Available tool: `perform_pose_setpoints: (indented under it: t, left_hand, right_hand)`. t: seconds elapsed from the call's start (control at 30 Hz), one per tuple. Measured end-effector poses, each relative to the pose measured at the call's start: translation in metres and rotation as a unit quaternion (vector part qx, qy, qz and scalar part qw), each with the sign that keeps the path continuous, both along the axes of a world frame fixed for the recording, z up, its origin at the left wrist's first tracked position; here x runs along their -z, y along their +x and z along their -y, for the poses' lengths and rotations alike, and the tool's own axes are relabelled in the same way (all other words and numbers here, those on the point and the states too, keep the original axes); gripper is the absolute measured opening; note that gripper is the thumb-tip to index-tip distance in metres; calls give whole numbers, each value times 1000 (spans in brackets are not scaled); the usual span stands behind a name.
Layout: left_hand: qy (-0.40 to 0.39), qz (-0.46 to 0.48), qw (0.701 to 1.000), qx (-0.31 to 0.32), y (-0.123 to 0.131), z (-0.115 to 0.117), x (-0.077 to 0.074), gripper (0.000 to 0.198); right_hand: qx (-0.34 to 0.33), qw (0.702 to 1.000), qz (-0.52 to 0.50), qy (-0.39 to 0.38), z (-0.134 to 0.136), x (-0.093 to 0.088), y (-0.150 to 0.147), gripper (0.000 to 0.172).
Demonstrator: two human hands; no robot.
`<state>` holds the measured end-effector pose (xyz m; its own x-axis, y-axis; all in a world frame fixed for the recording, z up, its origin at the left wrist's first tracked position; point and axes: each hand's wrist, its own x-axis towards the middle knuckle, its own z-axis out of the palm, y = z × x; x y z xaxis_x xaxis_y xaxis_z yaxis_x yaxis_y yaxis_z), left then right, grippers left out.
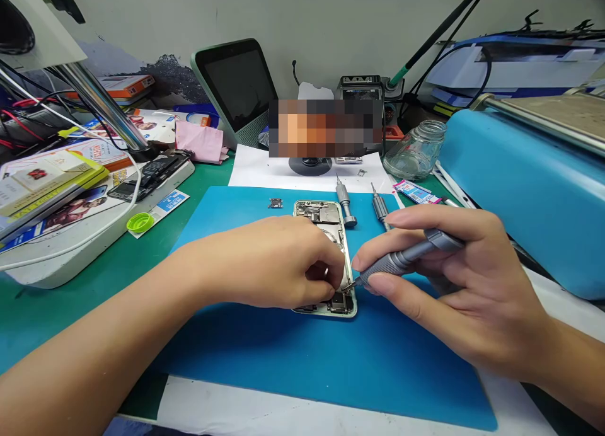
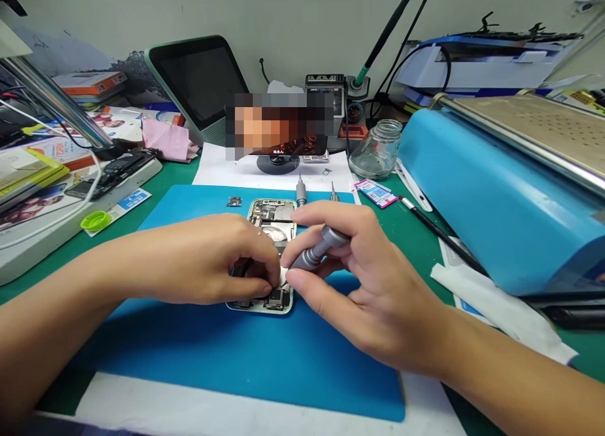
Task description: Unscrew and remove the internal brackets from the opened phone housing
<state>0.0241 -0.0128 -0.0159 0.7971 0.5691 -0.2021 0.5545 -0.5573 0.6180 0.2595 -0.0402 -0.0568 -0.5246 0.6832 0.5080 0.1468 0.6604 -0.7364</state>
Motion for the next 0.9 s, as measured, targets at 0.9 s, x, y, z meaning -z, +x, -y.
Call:
perform_pose_setpoints:
  t: [0.9]
  left_hand:
    - [38, 28, 999, -3, -3, -2, -1, 20]
  right_hand:
    - [37, 999, -10, 13, -6, -2, 1, 56]
